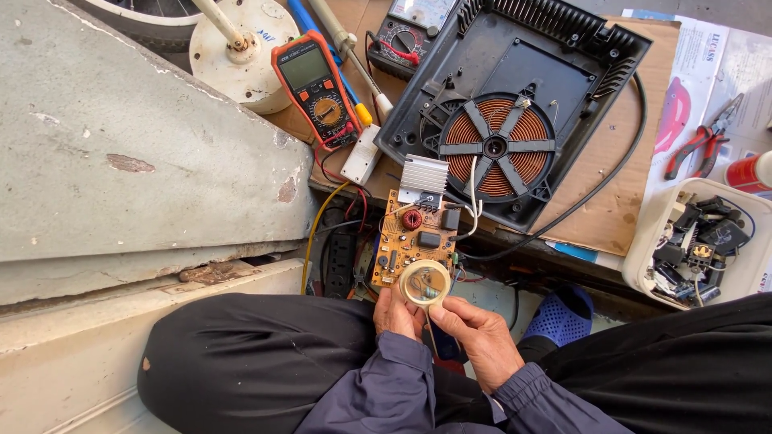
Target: The person sits on the ground and uses a magnifying glass to inspect a circuit board held in their hands. They flip the board over to check both sides and then reach into a container to sort through various electronic components.
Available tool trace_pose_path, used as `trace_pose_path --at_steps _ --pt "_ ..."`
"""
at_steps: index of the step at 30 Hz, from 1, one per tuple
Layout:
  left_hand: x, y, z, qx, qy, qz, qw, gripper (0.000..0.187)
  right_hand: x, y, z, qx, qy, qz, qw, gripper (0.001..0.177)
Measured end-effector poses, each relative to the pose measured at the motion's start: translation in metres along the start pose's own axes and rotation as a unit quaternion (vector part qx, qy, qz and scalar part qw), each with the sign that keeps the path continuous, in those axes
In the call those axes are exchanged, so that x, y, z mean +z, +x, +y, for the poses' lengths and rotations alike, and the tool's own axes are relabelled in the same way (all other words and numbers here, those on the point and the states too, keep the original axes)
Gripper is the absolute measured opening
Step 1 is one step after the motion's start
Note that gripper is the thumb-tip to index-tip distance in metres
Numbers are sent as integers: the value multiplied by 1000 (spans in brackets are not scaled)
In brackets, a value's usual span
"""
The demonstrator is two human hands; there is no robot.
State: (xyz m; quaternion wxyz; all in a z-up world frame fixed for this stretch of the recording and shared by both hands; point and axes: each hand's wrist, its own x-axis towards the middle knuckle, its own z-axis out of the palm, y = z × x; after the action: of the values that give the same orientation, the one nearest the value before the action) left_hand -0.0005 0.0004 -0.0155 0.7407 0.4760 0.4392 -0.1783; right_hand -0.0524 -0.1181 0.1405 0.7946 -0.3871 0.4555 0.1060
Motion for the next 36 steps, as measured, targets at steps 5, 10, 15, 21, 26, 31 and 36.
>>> trace_pose_path --at_steps 5,10,15,21,26,31,36 --pt "1 -3 1 1 2 -3 1000 24 3 -3 -4 4 -14 5 1000 43" --pt "0 -1 -2 9 5 -1 1000 22 2 -3 -3 -18 -23 -14 999 38" --pt "4 -6 3 -4 5 5 1000 19 0 0 1 -26 -20 -1 999 38" --pt "11 -26 18 -15 15 -21 1000 36 6 -5 -9 -1 12 28 1000 38" --pt "18 -37 28 -23 13 -15 1000 48 12 -13 -21 -10 17 70 997 41" --pt "10 -21 19 -39 7 3 999 71 4 -13 -33 -124 71 129 981 34" --pt "12 -28 24 -46 5 -12 999 74 -2 -12 -34 -165 68 182 967 38"
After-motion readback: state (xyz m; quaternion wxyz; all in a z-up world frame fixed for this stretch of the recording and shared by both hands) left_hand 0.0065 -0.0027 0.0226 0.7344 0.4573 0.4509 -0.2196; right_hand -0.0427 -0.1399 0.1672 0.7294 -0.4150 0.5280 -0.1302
